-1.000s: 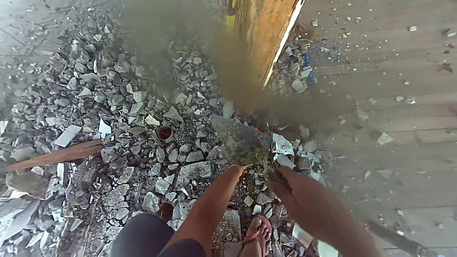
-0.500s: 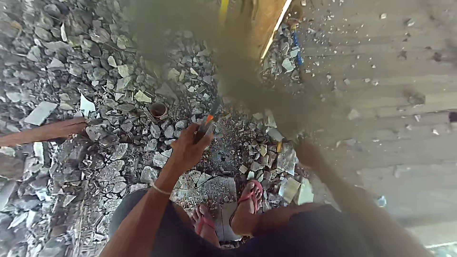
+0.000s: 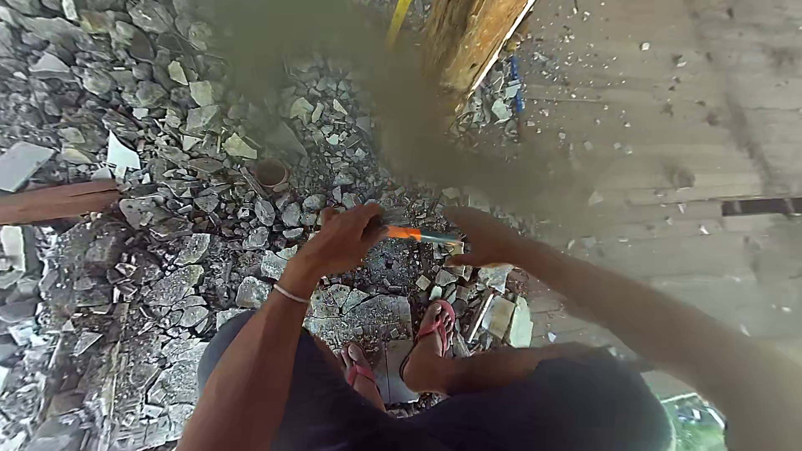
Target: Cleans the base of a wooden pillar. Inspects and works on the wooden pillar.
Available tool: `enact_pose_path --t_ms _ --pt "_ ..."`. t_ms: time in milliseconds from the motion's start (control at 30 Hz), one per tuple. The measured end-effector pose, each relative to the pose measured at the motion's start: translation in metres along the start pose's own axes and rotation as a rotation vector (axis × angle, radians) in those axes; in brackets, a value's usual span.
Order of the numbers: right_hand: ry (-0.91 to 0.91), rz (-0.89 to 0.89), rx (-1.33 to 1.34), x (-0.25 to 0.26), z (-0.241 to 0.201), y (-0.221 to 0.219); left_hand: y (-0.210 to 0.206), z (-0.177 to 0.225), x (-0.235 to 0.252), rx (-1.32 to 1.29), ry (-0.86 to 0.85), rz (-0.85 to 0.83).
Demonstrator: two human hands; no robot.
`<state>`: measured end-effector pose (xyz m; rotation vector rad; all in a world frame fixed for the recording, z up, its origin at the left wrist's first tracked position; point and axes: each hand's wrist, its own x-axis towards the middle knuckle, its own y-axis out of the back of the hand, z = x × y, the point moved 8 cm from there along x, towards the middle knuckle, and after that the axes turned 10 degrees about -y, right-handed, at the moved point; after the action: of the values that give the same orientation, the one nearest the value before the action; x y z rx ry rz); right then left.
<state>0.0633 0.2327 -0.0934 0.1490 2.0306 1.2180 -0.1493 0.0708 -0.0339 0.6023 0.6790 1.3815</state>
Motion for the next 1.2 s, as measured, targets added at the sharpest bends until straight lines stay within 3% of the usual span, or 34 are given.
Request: enact_pose_path --t_ms 100,133,200,267,367,467,533,600,667,700,767,800,833,900,967,1100,1200 --pt "-0.009 -0.241 0.278 0.01 -0.053 -0.008 0.028 -0.005 0.009 -0.201 -0.079 0.042" --pt "-0.037 -0.3 0.406 0.013 -0.063 -0.01 0.043 -0.014 0.007 -0.209 -0.06 0.127" --pt "-0.1 -0.248 0.528 0.016 -0.074 0.009 0.08 -0.038 -0.002 -0.17 0.043 0.405" --pt "-0.114 -0.068 0.625 0.018 -0.08 0.043 0.113 -0.063 -0.023 -0.168 0.178 0.701" --pt "0.004 0.344 0.896 0.012 -0.086 0.117 0.134 -0.08 -0.053 -0.28 0.289 1.059" --pt "0.201 0.782 1.152 -0.003 -0.093 0.199 0.126 -0.089 -0.062 -0.475 0.303 1.132" --pt "0.322 1.03 1.345 0.0 -0.085 0.219 0.124 -0.085 -0.067 -0.532 0.309 1.138" --pt "0.195 1.204 1.385 0.009 -0.071 0.18 0.124 -0.075 -0.073 -0.548 0.282 1.126" --pt "-0.163 1.156 1.252 0.034 -0.058 0.063 0.126 -0.067 -0.076 -0.519 0.243 1.114" --pt "-0.365 0.99 1.16 0.057 -0.049 -0.023 0.126 -0.067 -0.077 -0.507 0.237 1.109" --pt "-0.654 0.457 1.072 0.081 -0.03 -0.192 0.118 -0.069 -0.077 -0.502 0.251 1.089" --pt "-0.739 0.198 1.093 0.084 -0.024 -0.238 0.113 -0.07 -0.075 -0.499 0.267 1.072" --pt "-0.787 0.014 1.142 0.094 -0.023 -0.245 0.116 -0.071 -0.072 -0.491 0.279 1.059" --pt "-0.808 -0.121 1.24 0.1 -0.024 -0.208 0.118 -0.074 -0.068 -0.485 0.299 1.046" --pt "-0.709 -0.035 1.165 0.106 -0.019 -0.137 0.111 -0.078 -0.065 -0.524 0.307 1.04" --pt "-0.325 0.486 0.847 0.073 -0.03 0.09 0.11 -0.081 -0.052 -0.583 0.294 1.054" --pt "0.142 0.888 0.971 0.016 -0.045 0.23 0.111 -0.073 -0.05 -0.576 0.248 1.028"
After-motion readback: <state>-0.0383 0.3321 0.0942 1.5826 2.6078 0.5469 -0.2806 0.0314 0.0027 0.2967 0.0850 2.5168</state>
